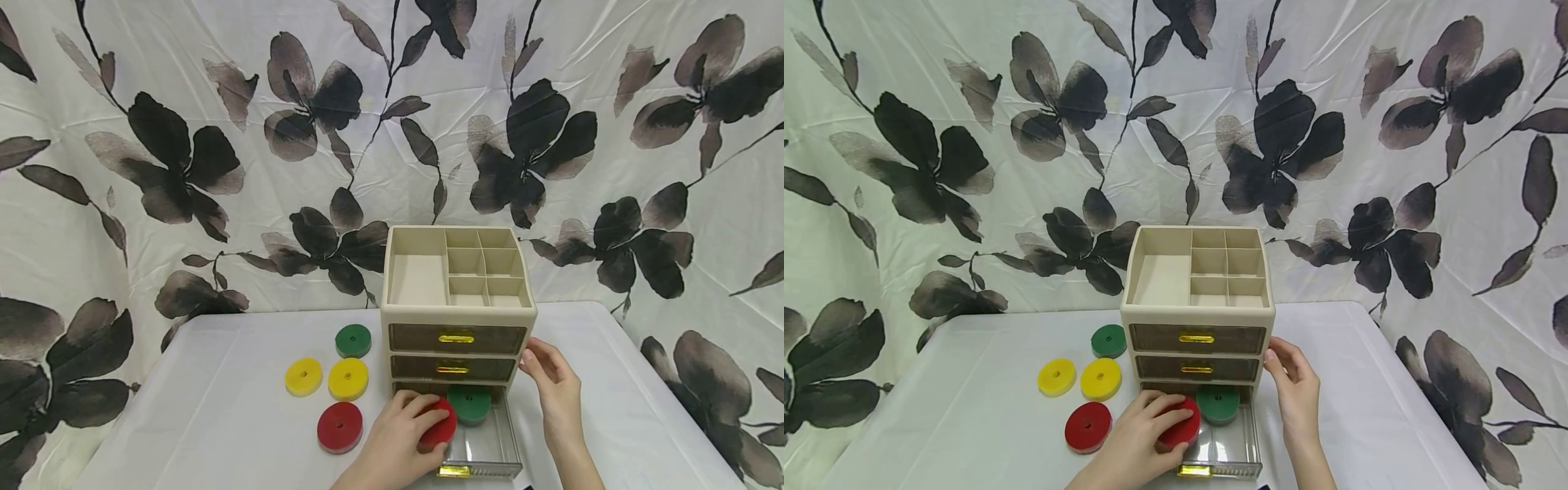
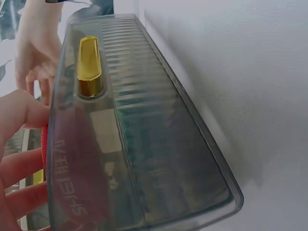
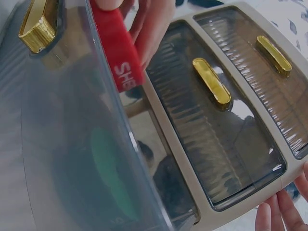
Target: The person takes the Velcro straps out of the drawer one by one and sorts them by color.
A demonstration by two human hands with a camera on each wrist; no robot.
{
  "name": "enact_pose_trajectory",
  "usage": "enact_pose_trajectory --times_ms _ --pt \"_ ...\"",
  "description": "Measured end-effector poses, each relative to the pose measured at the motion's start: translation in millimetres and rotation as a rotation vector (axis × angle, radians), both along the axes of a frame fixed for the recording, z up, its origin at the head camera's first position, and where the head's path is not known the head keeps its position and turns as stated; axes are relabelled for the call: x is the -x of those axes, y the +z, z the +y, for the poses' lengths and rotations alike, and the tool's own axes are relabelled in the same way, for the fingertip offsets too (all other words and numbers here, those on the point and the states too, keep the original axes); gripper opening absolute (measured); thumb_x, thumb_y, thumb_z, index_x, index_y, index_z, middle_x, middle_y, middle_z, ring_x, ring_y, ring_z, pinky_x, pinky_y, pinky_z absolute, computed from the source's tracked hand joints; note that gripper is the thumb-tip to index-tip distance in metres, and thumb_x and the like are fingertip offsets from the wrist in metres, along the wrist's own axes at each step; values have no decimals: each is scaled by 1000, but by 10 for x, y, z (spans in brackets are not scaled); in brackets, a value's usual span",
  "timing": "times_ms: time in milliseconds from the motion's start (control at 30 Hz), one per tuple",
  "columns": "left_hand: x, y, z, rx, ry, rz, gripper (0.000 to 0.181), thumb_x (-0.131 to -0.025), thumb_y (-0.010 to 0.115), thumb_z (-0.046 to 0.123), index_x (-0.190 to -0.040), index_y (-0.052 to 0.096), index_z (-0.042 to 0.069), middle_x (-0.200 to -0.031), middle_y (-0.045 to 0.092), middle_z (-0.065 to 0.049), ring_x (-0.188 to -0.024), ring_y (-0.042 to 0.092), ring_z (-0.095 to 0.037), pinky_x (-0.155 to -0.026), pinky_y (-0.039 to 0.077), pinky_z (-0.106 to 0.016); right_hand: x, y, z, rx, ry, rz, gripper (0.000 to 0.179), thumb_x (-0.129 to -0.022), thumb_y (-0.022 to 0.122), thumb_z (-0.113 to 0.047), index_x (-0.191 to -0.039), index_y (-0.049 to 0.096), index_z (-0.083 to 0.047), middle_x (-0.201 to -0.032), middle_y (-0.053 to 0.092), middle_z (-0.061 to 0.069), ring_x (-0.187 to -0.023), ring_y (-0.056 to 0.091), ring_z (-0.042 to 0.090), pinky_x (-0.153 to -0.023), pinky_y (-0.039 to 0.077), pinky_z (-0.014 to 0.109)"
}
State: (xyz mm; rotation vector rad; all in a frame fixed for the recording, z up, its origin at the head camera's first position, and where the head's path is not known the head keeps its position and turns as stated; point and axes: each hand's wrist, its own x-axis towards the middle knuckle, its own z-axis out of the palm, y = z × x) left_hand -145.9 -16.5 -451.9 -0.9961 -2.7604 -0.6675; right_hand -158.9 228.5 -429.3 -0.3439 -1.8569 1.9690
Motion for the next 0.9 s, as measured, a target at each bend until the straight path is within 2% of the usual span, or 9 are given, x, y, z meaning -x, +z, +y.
enact_pose_trajectory --times_ms 300,500,767,900 --pt "-94 74 -104 64 36 -13 41 -83 69 41 -122 65 30 -131 59 8 -114 48 -17 -91 52 -37 2 -8 -2 0 6 -1 33 -94 62 -20 -121 59 -2 -101 65 -14 -93 63 -1 -81 52 15" --pt "-130 113 -189 53 50 -52 43 -83 68 42 -124 64 29 -133 58 7 -116 48 -18 -88 55 -35 -4 -2 -4 0 -5 -6 32 -94 62 -20 -121 59 -2 -100 65 -14 -92 63 0 -81 53 15" --pt "-164 177 -257 -2 43 -39 42 -83 69 39 -123 64 27 -131 59 6 -113 49 -17 -82 56 -28 -1 -1 1 6 -3 0 32 -93 62 -19 -120 59 -2 -99 65 -13 -91 63 0 -81 53 16" --pt "-182 217 -318 1 79 24 43 -80 72 38 -121 65 28 -129 61 6 -112 50 -16 -82 57 -33 3 -6 -1 7 -1 3 32 -93 62 -19 -120 59 -2 -99 66 -13 -91 63 0 -81 53 16"
